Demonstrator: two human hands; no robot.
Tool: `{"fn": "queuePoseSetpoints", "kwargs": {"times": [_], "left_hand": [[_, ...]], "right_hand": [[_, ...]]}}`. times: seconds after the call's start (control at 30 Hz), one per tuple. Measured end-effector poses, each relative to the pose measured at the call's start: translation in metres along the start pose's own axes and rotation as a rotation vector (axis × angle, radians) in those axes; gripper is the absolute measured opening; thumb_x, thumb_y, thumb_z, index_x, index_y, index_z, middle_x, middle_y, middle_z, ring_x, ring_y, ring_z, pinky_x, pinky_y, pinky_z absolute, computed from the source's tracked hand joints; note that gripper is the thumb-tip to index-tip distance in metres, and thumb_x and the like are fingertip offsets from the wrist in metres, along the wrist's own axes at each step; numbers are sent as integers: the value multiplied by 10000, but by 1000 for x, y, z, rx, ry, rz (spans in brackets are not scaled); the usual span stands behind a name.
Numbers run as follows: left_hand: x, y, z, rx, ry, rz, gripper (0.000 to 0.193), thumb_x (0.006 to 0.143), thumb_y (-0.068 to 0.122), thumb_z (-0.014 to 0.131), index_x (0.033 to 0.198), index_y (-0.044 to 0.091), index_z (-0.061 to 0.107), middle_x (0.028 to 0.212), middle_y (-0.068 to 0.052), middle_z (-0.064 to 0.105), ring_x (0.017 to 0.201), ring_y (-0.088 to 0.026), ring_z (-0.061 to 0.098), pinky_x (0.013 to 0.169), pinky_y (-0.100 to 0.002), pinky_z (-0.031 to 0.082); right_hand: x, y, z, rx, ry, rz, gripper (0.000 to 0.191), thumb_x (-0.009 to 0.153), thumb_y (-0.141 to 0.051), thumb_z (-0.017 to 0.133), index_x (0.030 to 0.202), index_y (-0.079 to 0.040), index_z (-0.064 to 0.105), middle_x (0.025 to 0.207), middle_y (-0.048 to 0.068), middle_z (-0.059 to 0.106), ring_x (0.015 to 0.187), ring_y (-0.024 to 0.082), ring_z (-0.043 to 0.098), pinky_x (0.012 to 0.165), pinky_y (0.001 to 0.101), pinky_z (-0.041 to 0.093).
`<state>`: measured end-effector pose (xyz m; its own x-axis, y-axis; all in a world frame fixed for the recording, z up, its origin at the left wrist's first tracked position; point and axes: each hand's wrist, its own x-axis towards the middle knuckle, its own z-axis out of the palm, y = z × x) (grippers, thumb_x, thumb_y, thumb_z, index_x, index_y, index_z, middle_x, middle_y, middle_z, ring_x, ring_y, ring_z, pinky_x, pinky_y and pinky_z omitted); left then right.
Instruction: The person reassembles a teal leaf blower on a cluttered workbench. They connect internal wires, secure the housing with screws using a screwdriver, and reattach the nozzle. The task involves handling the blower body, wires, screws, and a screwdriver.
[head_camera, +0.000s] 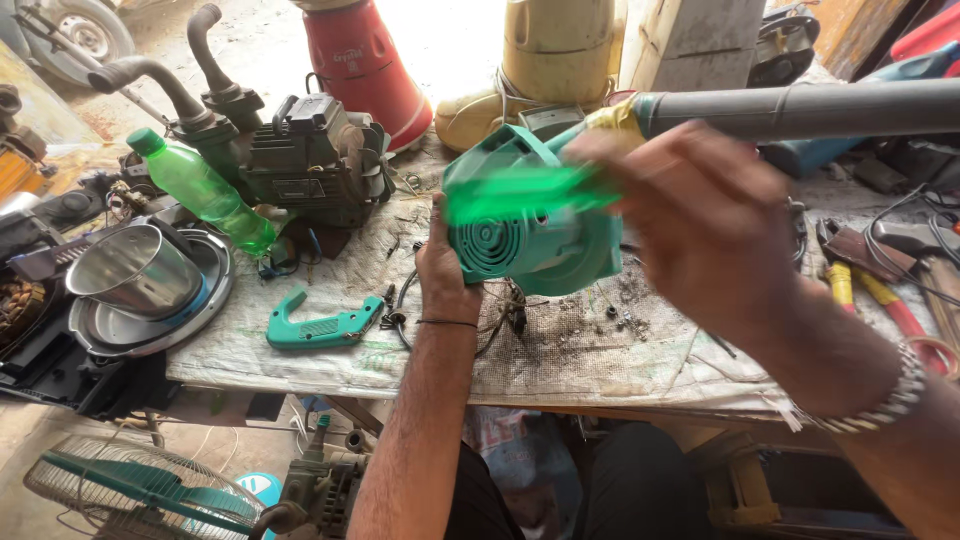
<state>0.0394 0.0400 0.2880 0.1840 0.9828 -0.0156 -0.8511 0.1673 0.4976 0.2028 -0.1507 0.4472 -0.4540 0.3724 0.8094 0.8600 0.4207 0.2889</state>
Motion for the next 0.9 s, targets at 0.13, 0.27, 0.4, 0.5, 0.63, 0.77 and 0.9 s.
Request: {"fn": "queuePoseSetpoints", "kwargs": {"times": [0.13,0.27,0.4,0.5,0.63,0.77,0.9], "left_hand": [[-1,0,-7,170,-28,85,467,981,404,786,1050,-48,692,911,-126,698,678,-178,647,572,-322,545],[-2,2,-8,201,-9,69,405,835,432,781,926,48,687,773,-42,668,590,-104,641,530,-270,547],[-7,15,5,424,75,202,516,842,509,836,723,51,631,559,-11,539,396,-71,492,357,-227,397],[-19,25,16,560,-6,356,510,842,488,837,683,46,638,537,-5,552,393,-55,486,357,-206,360],[-35,34,28,765,-54,530,425,855,422,825,726,43,679,531,21,551,416,-28,512,367,-186,372],[-44,35,31,802,-150,643,411,890,375,834,747,24,674,566,22,574,454,-30,535,407,-190,391],[-43,32,27,783,-196,680,391,895,346,841,756,18,682,579,22,582,469,-34,544,422,-196,395]], "right_hand": [[-11,-6,3,-418,-167,-168,272,1001,-143,676,1243,-243,752,788,4,726,641,121,648,559,304,495],[-14,-3,8,-126,-53,-33,260,1071,-107,640,1286,-218,735,829,19,720,684,122,633,627,300,476],[-25,11,7,-305,-236,1,303,1041,-68,637,1311,-183,711,798,60,730,622,144,650,551,315,517],[-53,16,0,82,-27,269,306,1075,-7,602,1362,-112,576,916,97,707,809,191,696,654,336,563],[-94,18,6,244,-46,573,311,1069,16,598,1341,-111,519,935,104,703,777,209,741,696,374,584],[-127,17,16,130,-125,597,311,1010,-11,658,1281,-89,528,933,161,702,823,324,727,657,423,550],[-148,19,15,107,-196,618,317,949,-16,670,1244,-89,580,908,178,713,822,363,718,680,454,554]]}}
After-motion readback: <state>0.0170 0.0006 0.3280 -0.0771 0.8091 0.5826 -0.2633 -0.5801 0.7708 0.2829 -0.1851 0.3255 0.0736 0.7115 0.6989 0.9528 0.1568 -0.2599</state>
